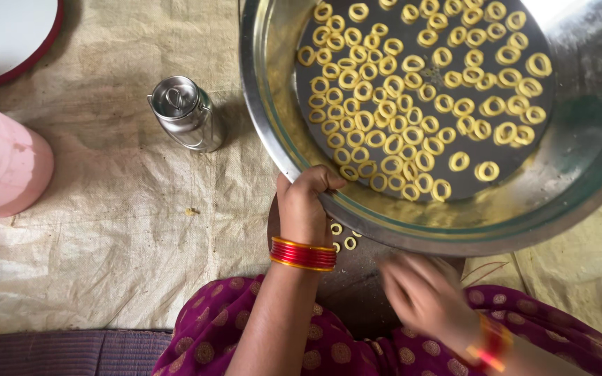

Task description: The person rolls small pieces of dough into thin ropes on a wooden board, then joins the ends to form small rings. The finished rings are placed into a large metal tray. The person repeats this process continuously.

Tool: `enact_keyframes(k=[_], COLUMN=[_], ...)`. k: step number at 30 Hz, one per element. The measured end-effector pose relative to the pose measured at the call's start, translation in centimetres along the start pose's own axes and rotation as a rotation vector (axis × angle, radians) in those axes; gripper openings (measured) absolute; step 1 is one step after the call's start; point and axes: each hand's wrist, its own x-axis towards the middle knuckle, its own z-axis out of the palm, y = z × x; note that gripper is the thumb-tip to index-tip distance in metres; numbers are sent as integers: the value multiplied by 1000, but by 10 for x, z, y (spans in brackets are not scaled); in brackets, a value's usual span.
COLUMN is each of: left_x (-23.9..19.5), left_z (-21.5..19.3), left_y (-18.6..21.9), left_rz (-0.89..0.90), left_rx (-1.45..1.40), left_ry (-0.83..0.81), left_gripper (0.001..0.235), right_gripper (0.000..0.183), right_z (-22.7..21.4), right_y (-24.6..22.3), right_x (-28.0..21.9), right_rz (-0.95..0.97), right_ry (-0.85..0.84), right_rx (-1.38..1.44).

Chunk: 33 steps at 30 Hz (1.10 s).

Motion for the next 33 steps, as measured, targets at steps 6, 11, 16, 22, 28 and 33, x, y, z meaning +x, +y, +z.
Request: enact_keyframes(k=[6, 11, 16, 22, 28, 33], left_x=[-8, -7, -7, -7, -14, -15], left_z=[14, 13, 6, 4, 6, 5], left_y=[14, 24, 23, 19, 22, 17], left_rz=[-49, -89, -102, -63, -12, -21], left_rx=[53, 82, 19, 3, 7, 0], left_ry=[80, 49, 67, 136, 107, 141], left_gripper=[11, 15, 29, 40, 42, 37], right_gripper=[18, 18, 19, 19, 22, 32], right_z=[82, 94, 99, 61, -50, -135], right_y=[57, 62, 63, 53, 3, 29], right_x=[21, 21, 24, 20, -6, 46], right_rz=[535, 531, 480, 354, 161, 138], right_ry=[-402, -418, -383, -348, -532, -281], right_rx=[14, -69, -125, -138, 344, 566])
